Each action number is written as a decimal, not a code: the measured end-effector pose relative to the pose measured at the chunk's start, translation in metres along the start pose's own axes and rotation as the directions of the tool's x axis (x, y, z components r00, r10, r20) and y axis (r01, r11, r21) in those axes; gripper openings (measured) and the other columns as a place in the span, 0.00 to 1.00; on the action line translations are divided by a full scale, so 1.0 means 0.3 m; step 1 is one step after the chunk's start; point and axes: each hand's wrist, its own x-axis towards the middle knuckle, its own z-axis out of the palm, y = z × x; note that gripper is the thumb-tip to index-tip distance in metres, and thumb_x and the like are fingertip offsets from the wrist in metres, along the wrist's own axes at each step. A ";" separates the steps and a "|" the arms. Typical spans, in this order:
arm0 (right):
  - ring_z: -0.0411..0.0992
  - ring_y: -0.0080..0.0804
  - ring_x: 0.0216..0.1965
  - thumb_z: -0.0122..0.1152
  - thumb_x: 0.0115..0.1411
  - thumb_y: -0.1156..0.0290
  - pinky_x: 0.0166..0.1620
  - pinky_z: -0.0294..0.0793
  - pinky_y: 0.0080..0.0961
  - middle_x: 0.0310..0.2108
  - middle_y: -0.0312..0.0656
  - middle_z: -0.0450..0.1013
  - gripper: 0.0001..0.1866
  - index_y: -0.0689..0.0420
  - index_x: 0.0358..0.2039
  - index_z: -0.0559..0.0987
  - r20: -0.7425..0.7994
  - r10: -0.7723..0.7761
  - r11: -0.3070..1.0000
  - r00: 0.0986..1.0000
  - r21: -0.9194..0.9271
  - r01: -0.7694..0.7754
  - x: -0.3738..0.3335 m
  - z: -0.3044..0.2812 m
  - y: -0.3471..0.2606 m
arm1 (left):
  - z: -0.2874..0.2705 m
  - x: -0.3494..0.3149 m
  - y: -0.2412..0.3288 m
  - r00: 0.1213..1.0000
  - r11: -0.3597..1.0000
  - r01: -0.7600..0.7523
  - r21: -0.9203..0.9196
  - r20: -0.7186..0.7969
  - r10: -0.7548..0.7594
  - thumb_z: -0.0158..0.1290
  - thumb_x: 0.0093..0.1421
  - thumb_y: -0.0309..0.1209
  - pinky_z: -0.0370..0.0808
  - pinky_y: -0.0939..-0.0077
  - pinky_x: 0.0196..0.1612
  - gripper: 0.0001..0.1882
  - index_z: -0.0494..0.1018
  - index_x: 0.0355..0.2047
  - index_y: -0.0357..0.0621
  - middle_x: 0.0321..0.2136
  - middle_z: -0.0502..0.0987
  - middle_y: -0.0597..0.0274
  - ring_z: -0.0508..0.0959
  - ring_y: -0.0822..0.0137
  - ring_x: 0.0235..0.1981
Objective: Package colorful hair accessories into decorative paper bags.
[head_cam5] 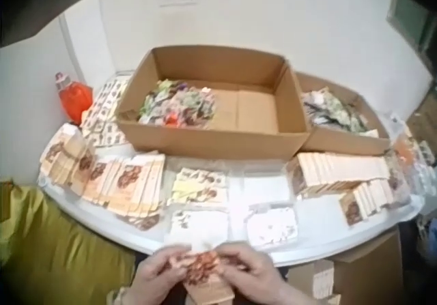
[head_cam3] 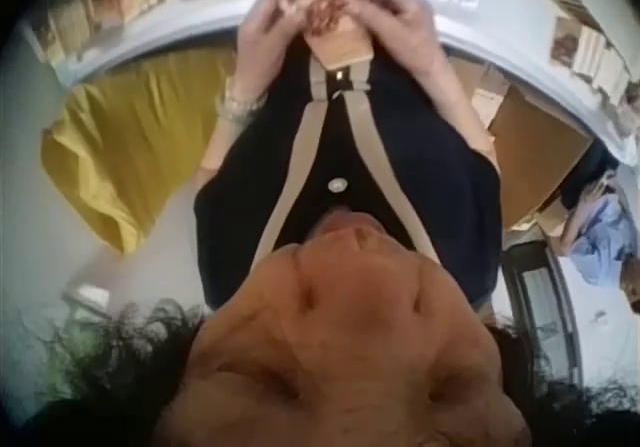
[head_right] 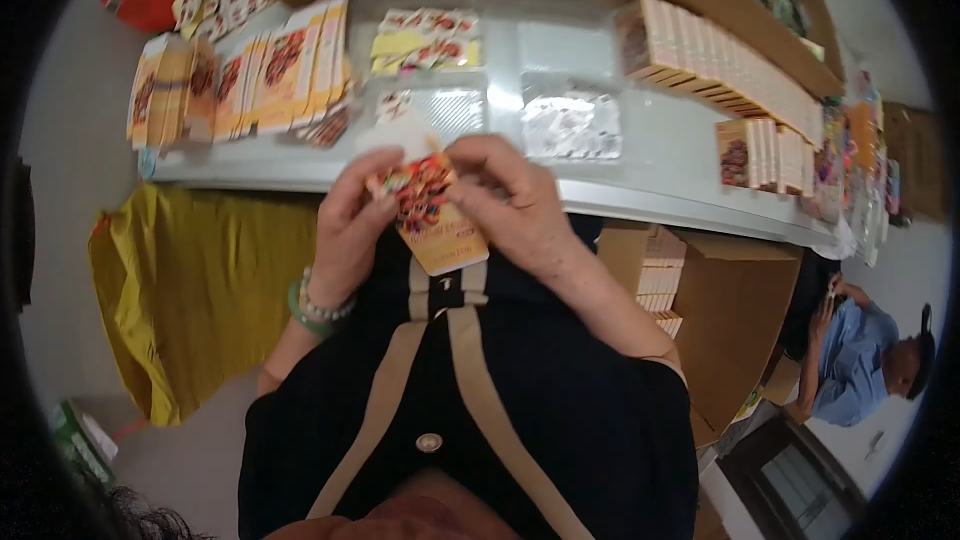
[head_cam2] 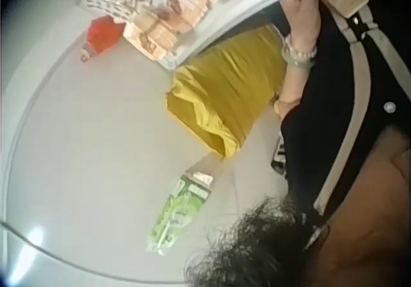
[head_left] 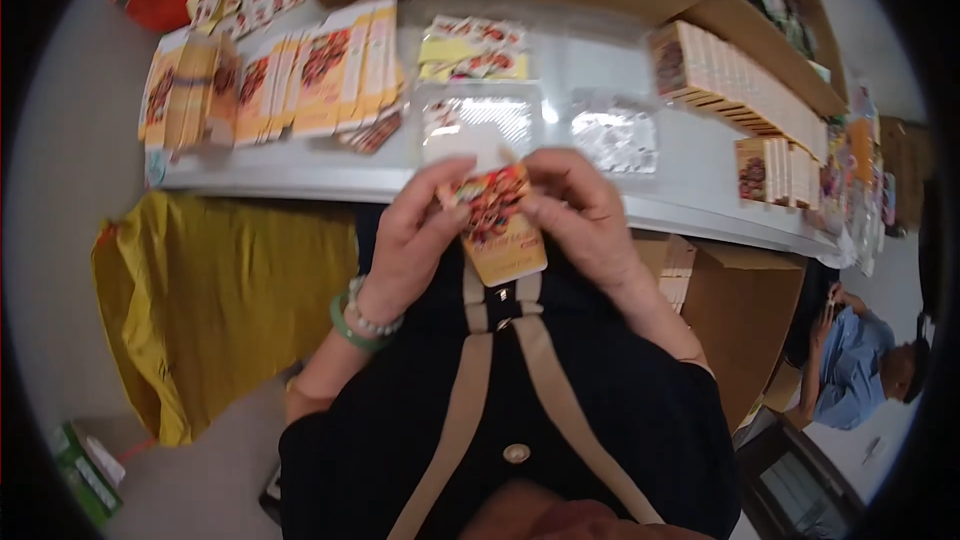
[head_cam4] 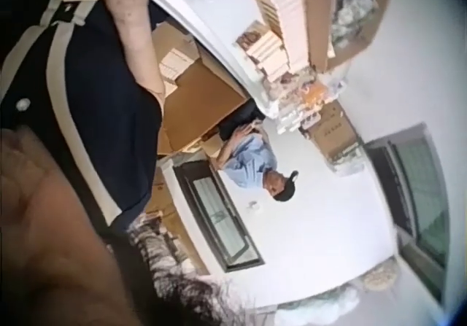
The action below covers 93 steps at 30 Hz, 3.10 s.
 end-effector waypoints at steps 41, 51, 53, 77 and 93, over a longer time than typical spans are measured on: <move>0.74 0.29 0.41 0.50 0.57 0.85 0.45 0.72 0.21 0.38 0.44 0.76 0.13 0.64 0.42 0.77 0.140 0.003 0.843 0.990 -0.532 0.072 0.020 0.039 -0.128 | -0.029 -0.010 0.013 0.985 0.970 0.135 -0.201 0.136 -0.109 0.52 0.56 0.15 0.71 0.85 0.42 0.27 0.61 0.56 0.39 0.38 0.72 0.65 0.72 0.79 0.39; 0.72 0.38 0.48 0.52 0.54 0.86 0.50 0.69 0.25 0.43 0.50 0.73 0.16 0.62 0.44 0.76 0.270 0.000 0.772 0.963 -0.612 0.171 0.008 0.015 -0.131 | -0.036 -0.012 0.007 0.985 0.984 0.135 -0.113 0.122 -0.121 0.53 0.55 0.16 0.71 0.80 0.47 0.20 0.67 0.50 0.35 0.41 0.73 0.60 0.73 0.74 0.43; 0.72 0.36 0.47 0.54 0.54 0.85 0.49 0.70 0.24 0.43 0.48 0.73 0.16 0.63 0.45 0.76 0.270 0.028 0.840 0.962 -0.528 0.124 0.023 0.011 -0.113 | -0.033 -0.012 0.013 0.984 0.987 0.136 -0.080 0.130 -0.125 0.53 0.55 0.16 0.71 0.80 0.47 0.19 0.68 0.49 0.36 0.41 0.73 0.61 0.73 0.74 0.43; 0.72 0.28 0.42 0.57 0.59 0.70 0.48 0.69 0.23 0.38 0.43 0.75 0.12 0.66 0.39 0.78 0.113 0.190 0.978 0.975 0.067 -0.199 0.022 -0.026 -0.074 | -0.026 -0.003 0.027 0.970 0.981 0.143 -0.133 0.218 -0.112 0.48 0.63 0.24 0.69 0.80 0.50 0.22 0.59 0.56 0.39 0.46 0.70 0.61 0.71 0.74 0.46; 0.73 0.37 0.36 0.57 0.55 0.75 0.40 0.71 0.27 0.35 0.49 0.75 0.12 0.67 0.39 0.78 0.299 -0.170 0.819 0.939 -0.488 0.304 0.020 -0.069 -0.097 | -0.028 -0.012 0.014 0.974 0.982 0.135 -0.132 0.201 -0.107 0.50 0.60 0.22 0.67 0.80 0.52 0.23 0.63 0.56 0.38 0.49 0.70 0.62 0.70 0.74 0.49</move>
